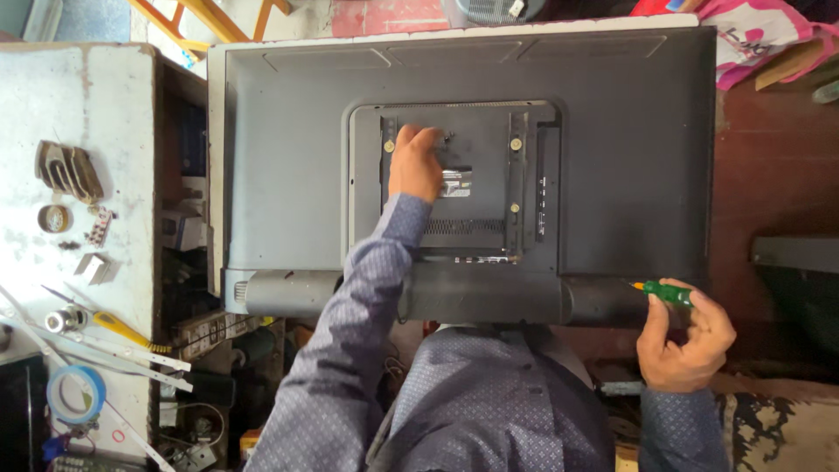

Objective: The person uses a screwdriver to remove screws from the back panel of a television set. They systematically unscrew fasteners around the perimeter and center of the back cover, placing them aside on the workbench.

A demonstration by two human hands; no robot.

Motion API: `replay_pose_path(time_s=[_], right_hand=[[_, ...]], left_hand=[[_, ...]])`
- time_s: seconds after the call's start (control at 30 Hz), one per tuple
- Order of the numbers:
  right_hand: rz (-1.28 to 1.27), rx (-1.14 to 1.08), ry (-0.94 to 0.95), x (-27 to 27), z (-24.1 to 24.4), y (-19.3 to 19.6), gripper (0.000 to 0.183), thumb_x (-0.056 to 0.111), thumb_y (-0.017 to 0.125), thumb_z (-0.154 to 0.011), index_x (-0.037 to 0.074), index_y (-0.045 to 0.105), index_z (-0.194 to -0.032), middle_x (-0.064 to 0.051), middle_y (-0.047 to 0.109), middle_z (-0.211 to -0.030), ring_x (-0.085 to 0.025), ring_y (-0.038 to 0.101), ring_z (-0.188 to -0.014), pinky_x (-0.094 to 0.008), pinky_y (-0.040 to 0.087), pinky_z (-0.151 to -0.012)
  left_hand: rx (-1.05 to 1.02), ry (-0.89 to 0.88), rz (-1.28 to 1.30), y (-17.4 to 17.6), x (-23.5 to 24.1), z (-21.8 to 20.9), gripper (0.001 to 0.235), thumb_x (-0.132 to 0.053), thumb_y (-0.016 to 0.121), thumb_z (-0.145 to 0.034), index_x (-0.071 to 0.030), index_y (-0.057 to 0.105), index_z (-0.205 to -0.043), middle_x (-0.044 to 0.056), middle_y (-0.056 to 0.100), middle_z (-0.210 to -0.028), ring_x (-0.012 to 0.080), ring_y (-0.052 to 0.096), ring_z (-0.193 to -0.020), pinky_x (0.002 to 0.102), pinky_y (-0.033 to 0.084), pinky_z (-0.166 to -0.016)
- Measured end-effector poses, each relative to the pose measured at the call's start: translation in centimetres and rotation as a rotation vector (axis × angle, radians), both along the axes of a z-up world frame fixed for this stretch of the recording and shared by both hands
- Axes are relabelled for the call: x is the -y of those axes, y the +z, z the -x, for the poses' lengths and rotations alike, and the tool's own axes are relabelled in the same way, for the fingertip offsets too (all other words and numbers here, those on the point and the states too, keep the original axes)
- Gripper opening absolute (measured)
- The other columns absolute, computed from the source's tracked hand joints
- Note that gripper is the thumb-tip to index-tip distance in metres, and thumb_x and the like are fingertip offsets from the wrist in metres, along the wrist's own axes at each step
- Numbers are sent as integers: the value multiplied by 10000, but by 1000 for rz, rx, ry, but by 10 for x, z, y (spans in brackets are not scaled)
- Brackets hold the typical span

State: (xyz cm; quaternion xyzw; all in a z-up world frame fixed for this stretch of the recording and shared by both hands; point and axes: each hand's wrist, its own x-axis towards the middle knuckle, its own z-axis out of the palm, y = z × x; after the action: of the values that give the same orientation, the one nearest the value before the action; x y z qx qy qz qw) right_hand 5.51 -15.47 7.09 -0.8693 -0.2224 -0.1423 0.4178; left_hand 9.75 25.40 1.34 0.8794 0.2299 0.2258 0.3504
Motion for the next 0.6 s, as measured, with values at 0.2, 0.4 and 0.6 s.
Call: replay_pose_path(time_s=[0.2, 0.4, 0.6], right_hand=[[-2, 86, -124, 21, 0, 2, 515, -39, 709, -1070, -14, 345, -1433, -278, 665, -1143, -307, 711, -987, -347, 653, -863], [61, 107, -67, 49, -31, 34, 547, -8, 608, -1130, -6, 245, -1540, -200, 629, -1100, -246, 702, -1003, -291, 650, -853], [-19, -49, -97, 37, -52, 44, 609, -4, 582, -1144, -9, 213, -1628, -189, 605, -1138, -246, 647, -979, -278, 589, -832]], left_hand=[[-255, -77, -20, -2, -9, -18, 175, -37, 639, -929, -132, 770, -995, 101, 673, -1111, 341, 684, -1003, 433, 549, -862], [-294, -264, -171, 0, -16, -20, 262, 56, 628, -780, -64, 673, -1009, 129, 626, -1124, 363, 646, -1064, 452, 544, -889], [-289, -347, -270, 10, -13, -24, 305, 92, 616, -841, -67, 608, -1101, 173, 579, -1123, 392, 612, -1094, 461, 524, -897]])
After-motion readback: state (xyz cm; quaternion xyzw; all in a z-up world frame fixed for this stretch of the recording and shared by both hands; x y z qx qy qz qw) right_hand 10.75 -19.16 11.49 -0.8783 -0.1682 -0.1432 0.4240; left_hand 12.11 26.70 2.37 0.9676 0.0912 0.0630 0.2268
